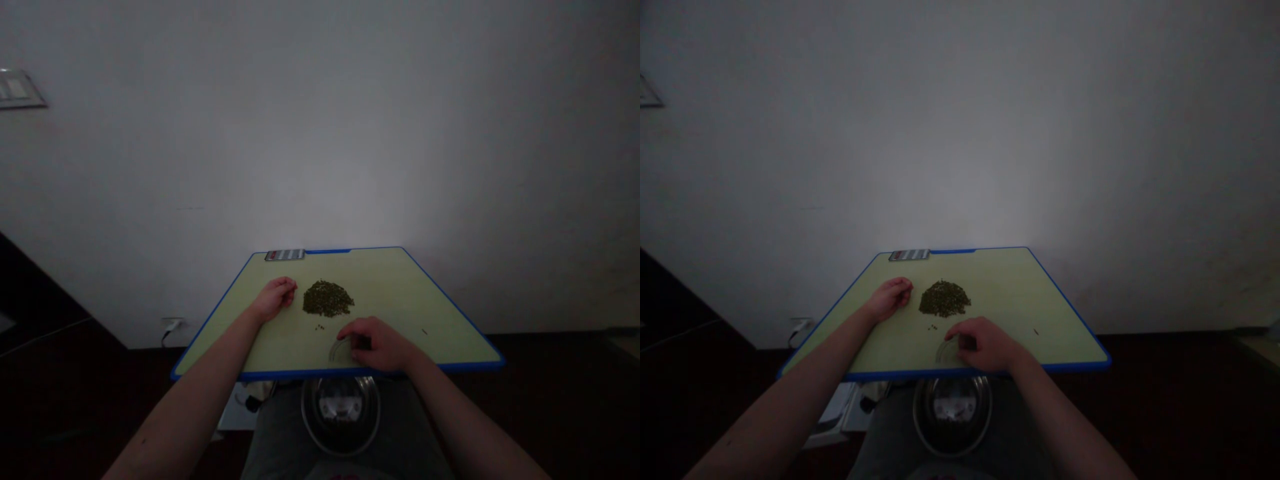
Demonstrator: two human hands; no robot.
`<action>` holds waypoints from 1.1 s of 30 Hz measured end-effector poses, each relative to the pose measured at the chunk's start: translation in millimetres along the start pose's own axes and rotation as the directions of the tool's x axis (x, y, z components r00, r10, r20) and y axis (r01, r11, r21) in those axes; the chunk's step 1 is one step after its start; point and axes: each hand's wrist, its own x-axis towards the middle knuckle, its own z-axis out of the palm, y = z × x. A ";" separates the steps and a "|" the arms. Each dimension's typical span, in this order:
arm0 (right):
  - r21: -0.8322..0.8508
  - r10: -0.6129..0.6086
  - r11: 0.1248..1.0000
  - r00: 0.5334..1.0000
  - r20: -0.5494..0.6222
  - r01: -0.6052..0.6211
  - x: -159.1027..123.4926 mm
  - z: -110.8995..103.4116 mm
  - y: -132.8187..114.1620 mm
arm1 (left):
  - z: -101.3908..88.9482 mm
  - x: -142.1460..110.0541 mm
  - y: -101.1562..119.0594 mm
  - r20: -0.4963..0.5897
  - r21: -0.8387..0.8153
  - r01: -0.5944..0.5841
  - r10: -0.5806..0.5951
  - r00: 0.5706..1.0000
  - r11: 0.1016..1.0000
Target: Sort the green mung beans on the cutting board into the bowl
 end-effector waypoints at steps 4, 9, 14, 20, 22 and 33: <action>-0.104 0.008 0.994 0.987 -0.159 -0.024 5.2 3.8 4.6 | -0.8 0.0 -0.9 0.009 0.007 -0.005 0.005 1.000 1.000; -0.245 0.013 0.965 0.955 -0.298 -0.090 12.5 8.4 12.0 | -1.8 1.1 -2.5 0.025 0.012 -0.016 0.015 1.000 1.000; -0.339 -0.052 0.940 0.971 -0.235 -0.031 22.8 12.5 14.2 | -2.9 2.8 -3.7 0.018 0.026 -0.022 0.021 1.000 0.999; -0.340 -0.092 0.940 0.985 -0.150 0.036 31.9 12.1 9.2 | -2.4 2.1 -2.8 0.018 0.041 -0.024 0.023 1.000 0.999; -0.327 -0.101 0.943 0.987 -0.129 0.054 31.6 11.4 8.3 | -1.5 1.6 -2.5 0.010 0.043 -0.023 0.023 1.000 0.999; -0.264 -0.107 0.962 0.987 -0.124 0.071 20.8 10.8 10.5 | -2.3 2.2 -3.6 0.012 0.033 -0.021 0.020 1.000 0.999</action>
